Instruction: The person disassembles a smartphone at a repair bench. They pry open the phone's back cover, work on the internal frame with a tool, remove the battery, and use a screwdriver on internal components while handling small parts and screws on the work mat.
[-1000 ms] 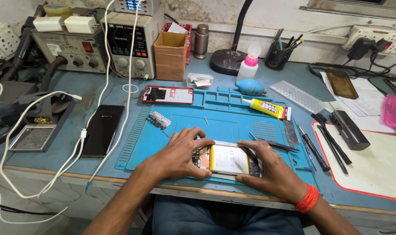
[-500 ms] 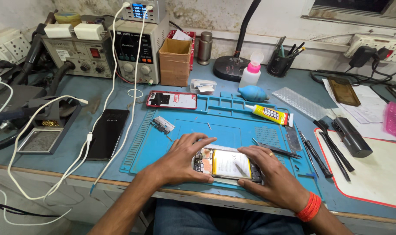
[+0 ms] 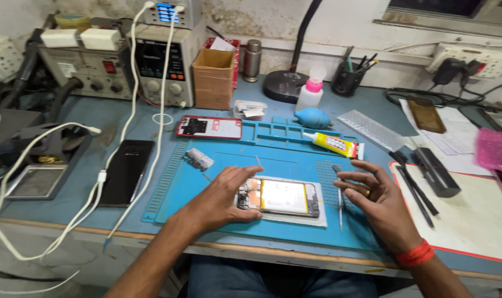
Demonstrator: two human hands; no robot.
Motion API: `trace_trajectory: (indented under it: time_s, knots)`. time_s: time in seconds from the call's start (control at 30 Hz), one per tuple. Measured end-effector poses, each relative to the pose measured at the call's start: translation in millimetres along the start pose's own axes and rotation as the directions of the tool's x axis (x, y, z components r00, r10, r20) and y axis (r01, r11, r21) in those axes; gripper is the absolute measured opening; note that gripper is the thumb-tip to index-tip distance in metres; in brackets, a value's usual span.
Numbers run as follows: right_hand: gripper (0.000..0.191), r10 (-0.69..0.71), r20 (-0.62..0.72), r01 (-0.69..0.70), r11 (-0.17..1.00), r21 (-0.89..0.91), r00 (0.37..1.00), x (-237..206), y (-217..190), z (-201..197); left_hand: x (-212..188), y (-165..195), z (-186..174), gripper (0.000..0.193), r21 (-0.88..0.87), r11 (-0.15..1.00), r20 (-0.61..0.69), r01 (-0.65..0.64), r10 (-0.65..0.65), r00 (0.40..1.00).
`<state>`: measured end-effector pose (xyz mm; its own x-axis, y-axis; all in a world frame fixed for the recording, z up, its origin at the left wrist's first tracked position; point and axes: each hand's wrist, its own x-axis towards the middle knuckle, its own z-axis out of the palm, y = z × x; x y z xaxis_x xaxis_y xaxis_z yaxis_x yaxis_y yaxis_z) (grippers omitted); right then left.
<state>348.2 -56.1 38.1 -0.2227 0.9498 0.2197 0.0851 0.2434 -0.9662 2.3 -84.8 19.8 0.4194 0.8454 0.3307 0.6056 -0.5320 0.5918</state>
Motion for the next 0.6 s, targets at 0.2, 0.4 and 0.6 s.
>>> trace_trajectory:
  time_s: [0.2,0.4,0.6]
  knots:
    - [0.067,0.119,-0.092,-0.089,0.956,0.281,0.989,4.4,10.4,-4.3,9.1,-4.1,1.1,0.094,0.002,0.997,0.003,0.076,-0.076,0.997]
    - [0.067,0.052,-0.119,-0.045,0.997,0.063,0.992,0.3,8.4,-3.0,6.5,-2.7,-0.1,0.093,-0.024,0.997,-0.014,0.073,-0.073,0.997]
    - [0.073,0.011,-0.099,-0.008,1.0,0.03,0.995,-3.1,5.7,3.4,6.2,-1.0,-0.7,0.094,-0.023,0.994,0.001,0.107,-0.107,0.994]
